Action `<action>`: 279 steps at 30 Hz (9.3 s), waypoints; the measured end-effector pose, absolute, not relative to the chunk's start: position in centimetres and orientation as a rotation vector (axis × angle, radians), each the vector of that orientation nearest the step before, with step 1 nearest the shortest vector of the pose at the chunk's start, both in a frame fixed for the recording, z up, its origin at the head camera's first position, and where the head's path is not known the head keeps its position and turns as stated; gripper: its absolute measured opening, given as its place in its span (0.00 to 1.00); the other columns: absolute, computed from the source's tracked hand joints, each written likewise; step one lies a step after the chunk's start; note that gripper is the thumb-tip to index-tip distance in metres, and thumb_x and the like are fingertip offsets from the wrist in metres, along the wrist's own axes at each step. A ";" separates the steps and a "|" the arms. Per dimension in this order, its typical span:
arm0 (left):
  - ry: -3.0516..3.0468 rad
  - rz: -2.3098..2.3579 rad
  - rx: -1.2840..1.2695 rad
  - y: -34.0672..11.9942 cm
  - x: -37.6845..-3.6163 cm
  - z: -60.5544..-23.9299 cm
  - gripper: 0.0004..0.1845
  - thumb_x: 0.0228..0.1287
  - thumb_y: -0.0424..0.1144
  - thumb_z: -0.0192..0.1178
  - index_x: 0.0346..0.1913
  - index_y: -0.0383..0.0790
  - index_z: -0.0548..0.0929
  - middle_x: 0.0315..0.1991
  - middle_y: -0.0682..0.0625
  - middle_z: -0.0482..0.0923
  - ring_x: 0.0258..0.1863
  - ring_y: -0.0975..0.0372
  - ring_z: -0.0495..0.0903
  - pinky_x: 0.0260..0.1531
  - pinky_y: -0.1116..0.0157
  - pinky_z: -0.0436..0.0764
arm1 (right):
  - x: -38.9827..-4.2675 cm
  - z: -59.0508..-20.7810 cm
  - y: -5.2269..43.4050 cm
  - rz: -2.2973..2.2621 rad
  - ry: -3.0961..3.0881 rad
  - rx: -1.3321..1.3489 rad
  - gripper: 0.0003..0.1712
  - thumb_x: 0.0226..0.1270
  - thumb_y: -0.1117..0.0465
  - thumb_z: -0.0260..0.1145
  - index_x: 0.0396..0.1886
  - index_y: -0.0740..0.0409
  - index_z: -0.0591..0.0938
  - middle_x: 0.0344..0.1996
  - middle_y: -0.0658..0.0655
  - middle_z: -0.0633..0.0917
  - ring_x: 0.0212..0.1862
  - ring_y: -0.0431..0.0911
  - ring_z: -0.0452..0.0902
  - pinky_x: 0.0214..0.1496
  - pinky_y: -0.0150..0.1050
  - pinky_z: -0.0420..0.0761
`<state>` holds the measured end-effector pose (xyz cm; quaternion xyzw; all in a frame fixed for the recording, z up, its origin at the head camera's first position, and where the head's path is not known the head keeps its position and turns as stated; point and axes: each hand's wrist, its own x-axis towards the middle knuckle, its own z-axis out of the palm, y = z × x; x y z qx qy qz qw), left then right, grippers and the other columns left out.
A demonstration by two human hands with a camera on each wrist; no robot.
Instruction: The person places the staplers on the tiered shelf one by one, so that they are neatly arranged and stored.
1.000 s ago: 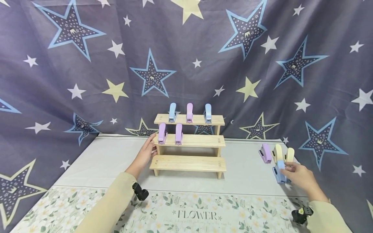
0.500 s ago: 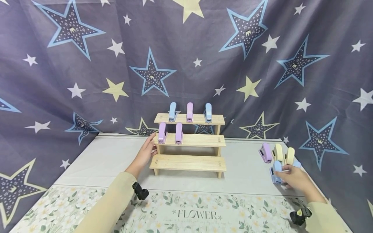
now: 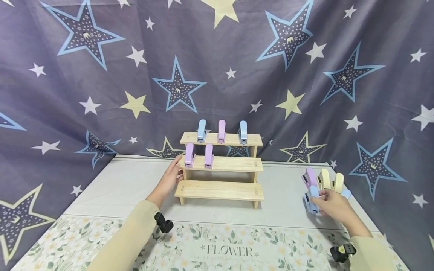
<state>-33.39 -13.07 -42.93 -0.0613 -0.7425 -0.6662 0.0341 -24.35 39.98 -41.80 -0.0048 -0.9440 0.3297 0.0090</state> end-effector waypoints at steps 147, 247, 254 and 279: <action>-2.278 -2.057 -0.244 -13.1 -32.6 -41.8 0.27 0.83 0.37 0.32 0.80 0.36 0.51 0.74 0.28 0.53 0.69 0.36 0.62 0.68 0.44 0.67 | -31.5 -41.6 39.9 1.216 -2.771 -0.085 0.33 0.81 0.59 0.48 0.70 0.83 0.56 0.64 0.85 0.63 0.64 0.73 0.65 0.47 0.37 0.82; -2.273 -2.042 -0.206 -12.9 -33.3 -43.0 0.27 0.84 0.40 0.32 0.80 0.43 0.52 0.76 0.32 0.53 0.70 0.39 0.62 0.69 0.46 0.65 | -30.0 -34.2 27.7 1.166 -2.664 0.314 0.25 0.67 0.55 0.70 0.53 0.70 0.76 0.44 0.65 0.84 0.44 0.49 0.80 0.39 0.30 0.80; -2.282 -2.036 -0.184 -12.8 -33.4 -43.0 0.27 0.83 0.40 0.32 0.80 0.45 0.54 0.76 0.33 0.54 0.70 0.40 0.63 0.69 0.47 0.67 | -30.9 -34.9 26.0 1.236 -2.642 0.324 0.24 0.66 0.57 0.69 0.52 0.71 0.76 0.43 0.65 0.83 0.43 0.50 0.79 0.39 0.31 0.80; -2.289 -2.050 -0.173 -12.8 -33.3 -42.9 0.27 0.83 0.39 0.32 0.80 0.44 0.53 0.76 0.33 0.52 0.71 0.39 0.62 0.69 0.46 0.65 | -33.4 -36.5 23.6 1.246 -2.702 0.236 0.28 0.66 0.48 0.70 0.54 0.67 0.80 0.43 0.62 0.85 0.43 0.51 0.79 0.39 0.37 0.79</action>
